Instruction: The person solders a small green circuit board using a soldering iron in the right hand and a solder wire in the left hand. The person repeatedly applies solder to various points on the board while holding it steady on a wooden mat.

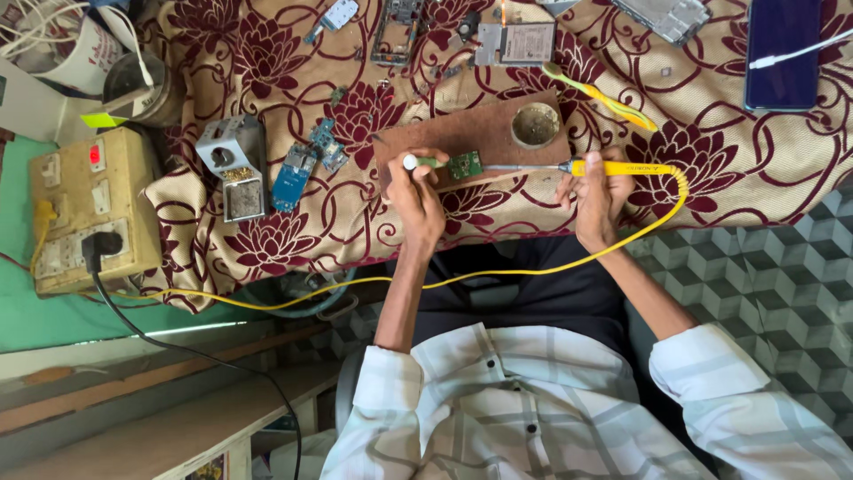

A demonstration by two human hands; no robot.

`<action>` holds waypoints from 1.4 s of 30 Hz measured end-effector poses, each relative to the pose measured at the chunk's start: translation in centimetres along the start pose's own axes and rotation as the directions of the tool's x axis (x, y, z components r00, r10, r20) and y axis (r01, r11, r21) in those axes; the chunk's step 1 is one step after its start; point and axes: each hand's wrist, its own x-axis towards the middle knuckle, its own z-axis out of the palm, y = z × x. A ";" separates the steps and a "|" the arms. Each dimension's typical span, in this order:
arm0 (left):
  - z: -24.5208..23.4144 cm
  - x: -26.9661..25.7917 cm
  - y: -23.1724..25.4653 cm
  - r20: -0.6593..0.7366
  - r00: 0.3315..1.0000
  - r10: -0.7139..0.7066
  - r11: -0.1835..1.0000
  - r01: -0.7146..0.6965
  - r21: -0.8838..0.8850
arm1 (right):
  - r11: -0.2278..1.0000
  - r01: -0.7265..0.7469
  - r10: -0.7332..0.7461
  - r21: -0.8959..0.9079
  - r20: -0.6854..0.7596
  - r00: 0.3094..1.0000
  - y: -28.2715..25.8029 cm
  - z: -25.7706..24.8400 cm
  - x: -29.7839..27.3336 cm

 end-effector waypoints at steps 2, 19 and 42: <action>0.0 -0.4 0.1 0.005 1.000 -0.023 1.000 0.023 0.004 | 1.000 -0.002 0.002 0.001 -0.004 1.000 0.1 -0.1 -0.4; 1.5 -0.6 -0.4 -0.075 0.996 -0.048 0.982 0.034 -0.185 | 1.000 -0.013 0.013 -0.001 -0.032 0.999 0.0 -0.1 -0.3; 1.2 -2.1 -1.5 -0.105 0.988 -0.114 0.992 0.107 -0.064 | 1.000 0.021 -0.024 -0.016 -0.203 0.979 2.0 0.6 0.5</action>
